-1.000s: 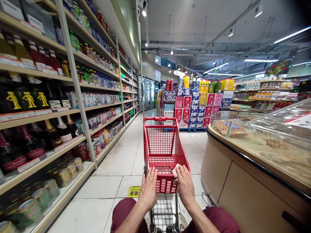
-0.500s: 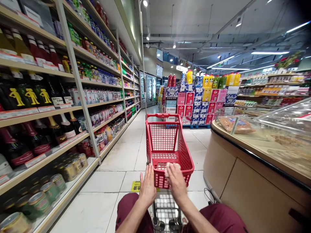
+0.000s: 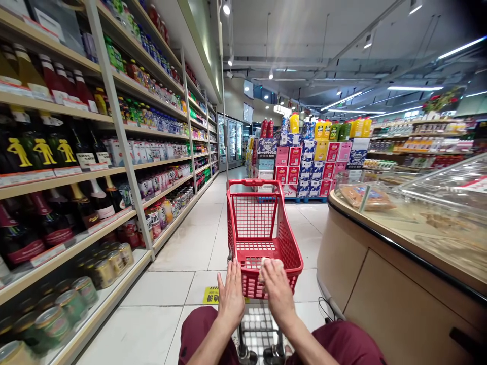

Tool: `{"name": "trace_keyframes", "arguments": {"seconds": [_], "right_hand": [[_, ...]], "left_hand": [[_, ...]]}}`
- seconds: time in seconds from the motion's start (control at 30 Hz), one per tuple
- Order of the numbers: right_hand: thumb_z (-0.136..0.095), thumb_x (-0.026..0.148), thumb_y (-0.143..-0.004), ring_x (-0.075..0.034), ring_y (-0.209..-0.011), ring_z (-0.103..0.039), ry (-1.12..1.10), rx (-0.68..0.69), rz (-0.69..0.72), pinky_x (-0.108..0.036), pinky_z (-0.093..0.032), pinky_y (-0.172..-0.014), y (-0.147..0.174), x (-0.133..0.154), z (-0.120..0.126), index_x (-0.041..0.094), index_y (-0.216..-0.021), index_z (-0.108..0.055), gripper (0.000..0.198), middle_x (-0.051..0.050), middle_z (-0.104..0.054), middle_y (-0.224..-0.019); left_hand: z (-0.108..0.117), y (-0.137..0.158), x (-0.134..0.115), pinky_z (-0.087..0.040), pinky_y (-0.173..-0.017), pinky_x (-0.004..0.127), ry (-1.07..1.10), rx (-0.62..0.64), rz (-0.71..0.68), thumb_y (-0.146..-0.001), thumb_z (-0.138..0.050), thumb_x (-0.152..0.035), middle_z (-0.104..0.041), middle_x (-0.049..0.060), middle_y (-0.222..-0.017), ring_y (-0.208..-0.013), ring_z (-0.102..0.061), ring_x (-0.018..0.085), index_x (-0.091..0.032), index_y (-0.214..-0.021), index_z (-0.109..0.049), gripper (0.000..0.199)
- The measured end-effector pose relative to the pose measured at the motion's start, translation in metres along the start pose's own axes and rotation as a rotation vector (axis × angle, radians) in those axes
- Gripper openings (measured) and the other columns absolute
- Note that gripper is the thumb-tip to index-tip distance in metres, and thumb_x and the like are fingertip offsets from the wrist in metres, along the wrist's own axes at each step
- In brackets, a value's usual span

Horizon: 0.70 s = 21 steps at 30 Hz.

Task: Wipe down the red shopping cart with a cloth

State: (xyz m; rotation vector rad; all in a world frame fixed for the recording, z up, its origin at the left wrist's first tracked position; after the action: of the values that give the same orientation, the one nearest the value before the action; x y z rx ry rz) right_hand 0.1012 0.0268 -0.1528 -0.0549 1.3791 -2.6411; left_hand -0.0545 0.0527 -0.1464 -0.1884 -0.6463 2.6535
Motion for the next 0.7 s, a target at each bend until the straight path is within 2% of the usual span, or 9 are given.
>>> {"name": "trace_keyframes", "arguments": {"seconds": [0.07,0.1,0.2,0.27,0.33,0.43,0.5,0.63,0.7], "right_hand": [[-0.032,0.004,-0.080,-0.020,-0.130,-0.021,0.001,0.023,0.039,-0.042,-0.025,-0.103,-0.003,0.004,-0.001,0.020,-0.124,-0.045,0.048,-0.004,-0.042,-0.133],[-0.031,0.003,-0.080,-0.019,-0.130,-0.021,0.017,0.032,0.024,-0.042,-0.026,-0.103,-0.002,-0.003,0.000,0.021,-0.123,-0.046,0.049,-0.003,-0.043,-0.132],[-0.027,0.001,-0.080,-0.020,-0.129,-0.023,0.085,0.042,-0.116,-0.045,-0.027,-0.102,0.007,-0.040,0.009,0.021,-0.124,-0.046,0.052,-0.004,-0.043,-0.132],[-0.027,0.002,-0.081,-0.021,-0.129,-0.024,0.086,0.026,-0.185,-0.046,-0.028,-0.101,0.010,-0.052,0.010,0.019,-0.125,-0.044,0.050,-0.007,-0.042,-0.132],[-0.029,0.004,-0.081,-0.021,-0.129,-0.024,0.036,-0.006,-0.154,-0.045,-0.029,-0.102,0.007,-0.039,0.005,0.017,-0.125,-0.044,0.049,-0.008,-0.043,-0.132],[-0.032,0.004,-0.080,-0.020,-0.129,-0.025,-0.046,-0.009,-0.004,-0.043,-0.028,-0.103,-0.002,-0.002,-0.007,0.018,-0.125,-0.044,0.049,-0.006,-0.043,-0.132],[-0.031,0.003,-0.079,-0.019,-0.129,-0.025,-0.039,0.012,0.030,-0.042,-0.027,-0.103,-0.002,0.002,-0.006,0.021,-0.124,-0.045,0.050,-0.004,-0.044,-0.132],[-0.027,0.002,-0.080,-0.019,-0.130,-0.021,0.090,0.046,-0.155,-0.045,-0.024,-0.103,0.011,-0.041,0.009,0.022,-0.125,-0.044,0.052,-0.004,-0.041,-0.133],[-0.027,0.003,-0.081,-0.020,-0.131,-0.019,0.112,0.048,-0.206,-0.046,-0.023,-0.102,0.014,-0.049,0.012,0.020,-0.124,-0.045,0.050,-0.006,-0.039,-0.135]], "left_hand": [[0.000,0.000,-0.002,-0.018,-0.104,0.052,-0.040,-0.001,-0.028,-0.067,-0.026,0.005,-0.021,0.008,-0.142,-0.132,-0.012,0.020,-0.016,-0.136,0.000,0.077],[0.000,0.000,-0.002,-0.018,-0.104,0.052,-0.052,0.003,-0.038,-0.067,-0.026,0.006,-0.021,0.008,-0.142,-0.132,-0.013,0.019,-0.016,-0.136,-0.001,0.077],[-0.002,0.001,-0.004,-0.019,-0.104,0.052,-0.063,0.004,-0.033,-0.066,-0.025,0.006,-0.021,0.007,-0.142,-0.132,-0.014,0.020,-0.016,-0.136,-0.001,0.077],[-0.002,0.001,-0.006,-0.019,-0.104,0.052,-0.061,-0.007,-0.015,-0.067,-0.025,0.006,-0.020,0.008,-0.142,-0.132,-0.014,0.020,-0.016,-0.136,0.001,0.076],[-0.002,0.001,-0.007,-0.018,-0.104,0.052,-0.063,-0.008,0.002,-0.067,-0.026,0.006,-0.020,0.009,-0.142,-0.132,-0.013,0.020,-0.015,-0.135,0.002,0.076],[0.001,0.000,-0.007,-0.017,-0.104,0.052,-0.075,0.015,-0.012,-0.066,-0.029,0.005,-0.020,0.009,-0.142,-0.132,-0.012,0.021,-0.015,-0.136,-0.002,0.078],[0.003,0.000,-0.007,-0.016,-0.104,0.052,-0.081,0.016,-0.025,-0.066,-0.029,0.004,-0.021,0.008,-0.142,-0.132,-0.011,0.021,-0.015,-0.137,-0.004,0.077],[0.002,-0.001,-0.010,-0.015,-0.105,0.052,-0.070,-0.029,-0.010,-0.065,-0.030,0.004,-0.021,0.009,-0.142,-0.132,-0.011,0.020,-0.013,-0.137,-0.004,0.078],[0.000,-0.001,-0.015,-0.014,-0.105,0.052,-0.063,-0.047,-0.012,-0.065,-0.030,0.004,-0.020,0.009,-0.143,-0.132,-0.011,0.020,-0.013,-0.137,-0.004,0.078]]}}
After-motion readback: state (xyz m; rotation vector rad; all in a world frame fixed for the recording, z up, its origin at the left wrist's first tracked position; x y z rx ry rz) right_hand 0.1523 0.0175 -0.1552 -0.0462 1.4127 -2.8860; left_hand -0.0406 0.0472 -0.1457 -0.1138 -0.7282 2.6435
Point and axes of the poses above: each hand's wrist, its own y-axis away from the middle knuckle, its own z-axis out of the back of the hand, x = y × z, the point moved 3 cm from there along -y, towards the middle knuckle
